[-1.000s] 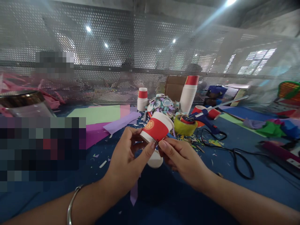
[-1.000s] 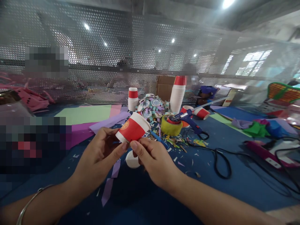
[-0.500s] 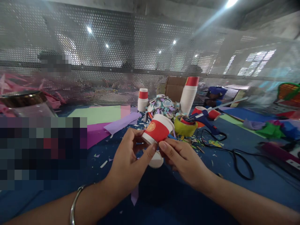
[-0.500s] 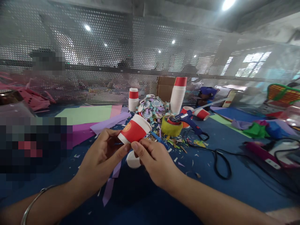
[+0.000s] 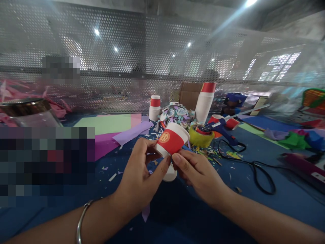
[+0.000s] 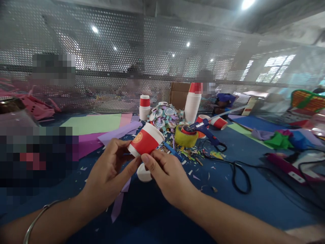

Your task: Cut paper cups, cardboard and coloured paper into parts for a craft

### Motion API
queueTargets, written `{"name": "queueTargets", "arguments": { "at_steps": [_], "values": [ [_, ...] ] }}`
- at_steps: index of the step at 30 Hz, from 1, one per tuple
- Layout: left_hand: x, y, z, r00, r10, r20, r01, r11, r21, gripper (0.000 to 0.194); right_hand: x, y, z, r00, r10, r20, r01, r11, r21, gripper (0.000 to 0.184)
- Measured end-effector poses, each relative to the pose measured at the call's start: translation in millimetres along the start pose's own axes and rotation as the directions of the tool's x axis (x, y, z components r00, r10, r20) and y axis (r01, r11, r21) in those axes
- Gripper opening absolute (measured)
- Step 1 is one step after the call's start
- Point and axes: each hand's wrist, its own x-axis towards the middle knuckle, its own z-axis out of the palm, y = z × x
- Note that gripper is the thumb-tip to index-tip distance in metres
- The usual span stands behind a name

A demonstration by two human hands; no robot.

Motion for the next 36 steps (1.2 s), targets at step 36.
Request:
{"name": "queueTargets", "arguments": {
  "at_steps": [36],
  "values": [
    [7.0,1.7,3.2,0.962,-0.266,0.059,0.270,0.903,-0.333,0.031,3.2,1.5,2.0,0.998,0.059,-0.028,-0.057,0.996,0.065,0.041]
  ]
}}
